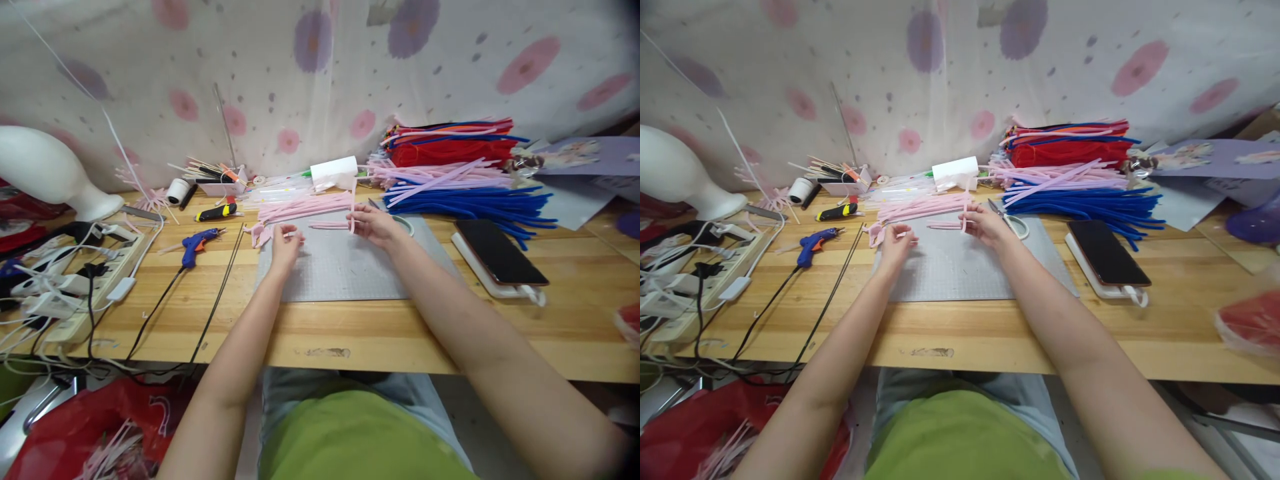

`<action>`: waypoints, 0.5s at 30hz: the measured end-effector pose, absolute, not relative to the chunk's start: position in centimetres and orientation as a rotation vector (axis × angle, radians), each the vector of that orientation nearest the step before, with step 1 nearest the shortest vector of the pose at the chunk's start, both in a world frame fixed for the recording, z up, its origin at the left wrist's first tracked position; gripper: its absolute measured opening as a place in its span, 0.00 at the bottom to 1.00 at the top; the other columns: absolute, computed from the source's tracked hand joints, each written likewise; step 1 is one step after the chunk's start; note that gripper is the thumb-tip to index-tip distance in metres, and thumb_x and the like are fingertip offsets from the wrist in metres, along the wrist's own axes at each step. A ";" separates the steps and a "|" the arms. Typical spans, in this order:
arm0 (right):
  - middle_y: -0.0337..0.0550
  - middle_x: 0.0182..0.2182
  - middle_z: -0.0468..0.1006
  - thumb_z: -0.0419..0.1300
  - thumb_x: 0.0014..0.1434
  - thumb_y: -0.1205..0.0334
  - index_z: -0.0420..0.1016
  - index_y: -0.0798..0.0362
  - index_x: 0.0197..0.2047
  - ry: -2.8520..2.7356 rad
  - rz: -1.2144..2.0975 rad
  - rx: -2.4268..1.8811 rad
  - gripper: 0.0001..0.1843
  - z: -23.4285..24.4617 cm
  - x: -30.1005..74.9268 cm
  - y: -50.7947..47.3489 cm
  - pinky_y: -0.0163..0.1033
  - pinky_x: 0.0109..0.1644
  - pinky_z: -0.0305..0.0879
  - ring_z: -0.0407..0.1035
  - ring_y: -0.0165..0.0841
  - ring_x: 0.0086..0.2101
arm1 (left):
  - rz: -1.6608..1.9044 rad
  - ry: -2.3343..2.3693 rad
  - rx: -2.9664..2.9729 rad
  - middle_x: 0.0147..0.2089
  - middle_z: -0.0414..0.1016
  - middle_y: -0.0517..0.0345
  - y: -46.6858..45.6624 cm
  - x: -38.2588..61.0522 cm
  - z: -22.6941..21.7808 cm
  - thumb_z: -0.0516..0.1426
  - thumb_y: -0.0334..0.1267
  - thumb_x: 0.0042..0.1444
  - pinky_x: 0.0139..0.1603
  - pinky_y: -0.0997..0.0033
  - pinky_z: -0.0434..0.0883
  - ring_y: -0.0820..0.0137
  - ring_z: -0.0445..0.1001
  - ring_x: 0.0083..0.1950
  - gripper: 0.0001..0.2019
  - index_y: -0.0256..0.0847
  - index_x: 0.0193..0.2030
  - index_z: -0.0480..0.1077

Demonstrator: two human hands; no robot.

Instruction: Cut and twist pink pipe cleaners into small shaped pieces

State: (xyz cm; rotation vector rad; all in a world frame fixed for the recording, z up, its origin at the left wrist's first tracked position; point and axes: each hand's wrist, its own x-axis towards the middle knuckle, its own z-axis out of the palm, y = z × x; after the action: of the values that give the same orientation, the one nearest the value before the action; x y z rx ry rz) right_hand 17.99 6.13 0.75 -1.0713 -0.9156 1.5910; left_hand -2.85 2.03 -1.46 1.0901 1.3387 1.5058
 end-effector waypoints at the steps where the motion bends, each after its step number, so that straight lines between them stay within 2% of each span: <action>1: 0.36 0.25 0.74 0.57 0.46 0.73 0.65 0.53 0.31 -0.903 1.623 -1.073 0.08 0.4 17.8 5.6 0.33 0.30 0.64 0.67 0.24 0.23 | 1.425 1.286 1.031 0.32 0.67 0.63 1.9 -2.3 -1.3 0.59 0.34 0.45 0.34 0.72 0.69 0.78 0.70 0.28 0.11 0.39 0.34 0.61; 6: 0.37 0.24 0.74 0.60 0.42 0.70 0.63 0.54 0.26 -0.904 1.627 -1.018 0.08 -1.5 15.7 3.3 0.35 0.33 0.66 0.70 0.28 0.27 | 1.014 1.066 0.877 0.30 0.70 0.56 0.5 0.4 -1.5 0.54 0.32 0.52 0.37 0.69 0.71 0.74 0.74 0.31 0.04 0.34 0.32 0.63; 10: 0.37 0.25 0.73 0.64 0.40 0.62 0.64 0.54 0.25 -1.060 1.618 -0.969 0.11 -2.0 14.6 2.5 0.31 0.29 0.62 0.67 0.26 0.26 | 0.870 0.991 0.960 0.27 0.71 0.57 -0.5 0.9 -1.8 0.57 0.34 0.50 0.31 0.71 0.71 0.74 0.73 0.27 0.07 0.33 0.33 0.65; 13: 0.36 0.28 0.74 0.65 0.37 0.60 0.66 0.53 0.28 -1.110 1.543 -0.982 0.14 -2.3 14.5 2.7 0.29 0.24 0.57 0.65 0.24 0.25 | 0.829 1.012 0.998 0.24 0.72 0.58 -1.1 0.6 -1.7 0.59 0.35 0.47 0.27 0.75 0.70 0.75 0.72 0.24 0.08 0.33 0.31 0.66; 15: 0.36 0.28 0.74 0.65 0.37 0.59 0.66 0.52 0.31 -1.081 1.451 -0.996 0.17 -2.5 14.7 3.0 0.28 0.23 0.55 0.63 0.24 0.25 | 0.798 1.051 1.014 0.22 0.71 0.58 -1.3 0.4 -1.6 0.58 0.37 0.49 0.24 0.75 0.69 0.74 0.72 0.22 0.08 0.33 0.30 0.66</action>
State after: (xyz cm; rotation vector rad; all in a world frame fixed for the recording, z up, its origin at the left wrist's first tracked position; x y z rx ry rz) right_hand 14.71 3.03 -2.48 -0.9960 -1.0813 1.4507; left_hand 0.39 -1.32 -1.60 1.0137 1.0510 0.7983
